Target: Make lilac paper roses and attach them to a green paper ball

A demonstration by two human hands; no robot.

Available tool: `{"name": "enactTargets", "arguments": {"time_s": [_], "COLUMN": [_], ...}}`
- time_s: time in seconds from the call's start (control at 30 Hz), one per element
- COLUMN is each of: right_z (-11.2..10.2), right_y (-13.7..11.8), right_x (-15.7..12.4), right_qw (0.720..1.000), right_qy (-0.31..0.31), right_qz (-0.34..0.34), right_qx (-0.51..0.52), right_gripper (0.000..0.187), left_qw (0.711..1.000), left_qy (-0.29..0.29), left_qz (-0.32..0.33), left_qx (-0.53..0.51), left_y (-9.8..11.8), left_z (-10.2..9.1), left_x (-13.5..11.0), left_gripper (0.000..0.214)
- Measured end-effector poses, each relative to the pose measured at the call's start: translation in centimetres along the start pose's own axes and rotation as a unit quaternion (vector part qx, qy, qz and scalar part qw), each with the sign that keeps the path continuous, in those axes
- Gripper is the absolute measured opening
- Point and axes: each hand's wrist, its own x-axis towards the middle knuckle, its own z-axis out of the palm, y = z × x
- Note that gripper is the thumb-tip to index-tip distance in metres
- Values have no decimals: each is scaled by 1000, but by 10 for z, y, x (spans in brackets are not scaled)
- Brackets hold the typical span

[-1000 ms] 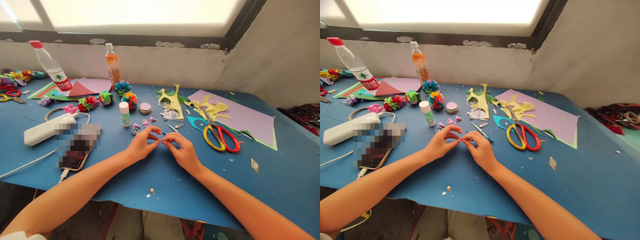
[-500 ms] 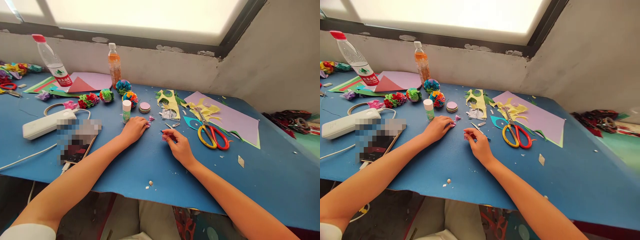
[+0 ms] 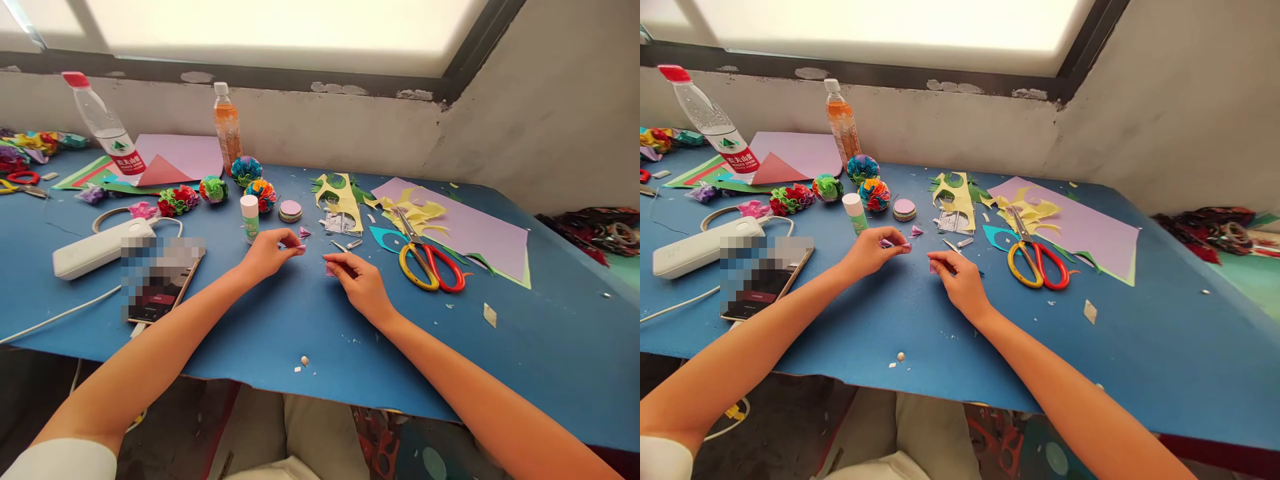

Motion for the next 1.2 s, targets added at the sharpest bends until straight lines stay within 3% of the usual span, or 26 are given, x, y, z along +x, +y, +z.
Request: {"name": "enactTargets", "arguments": {"time_s": [0.13, 0.33, 0.57, 0.9, 1.07, 1.2], "right_z": [0, -1, 0, 0, -2, -4], "right_y": [-4, -11, -17, -17, -16, -15], "right_x": [1, -1, -4, -4, -6, -6], "right_qw": [999, 994, 984, 976, 982, 984], "right_qy": [9, 15, -2, -36, -48, -53], "right_qz": [18, 53, 72, 82, 57, 54], "right_qx": [37, 98, 166, 198, 171, 163], "right_gripper": [23, 28, 31, 30, 28, 28], "left_qw": [992, 985, 972, 957, 968, 973], "left_qy": [-32, -60, -29, -61, -66, -81], "left_qz": [-6, 21, -74, -108, -115, -84], "left_qx": [-118, -159, -223, -263, -212, -201], "left_y": [19, 33, 36, 32, 29, 30], "left_z": [2, 13, 26, 26, 27, 26], "left_x": [-9, -23, -27, -26, -27, -29], "left_gripper": [22, 20, 27, 29, 30, 22]}}
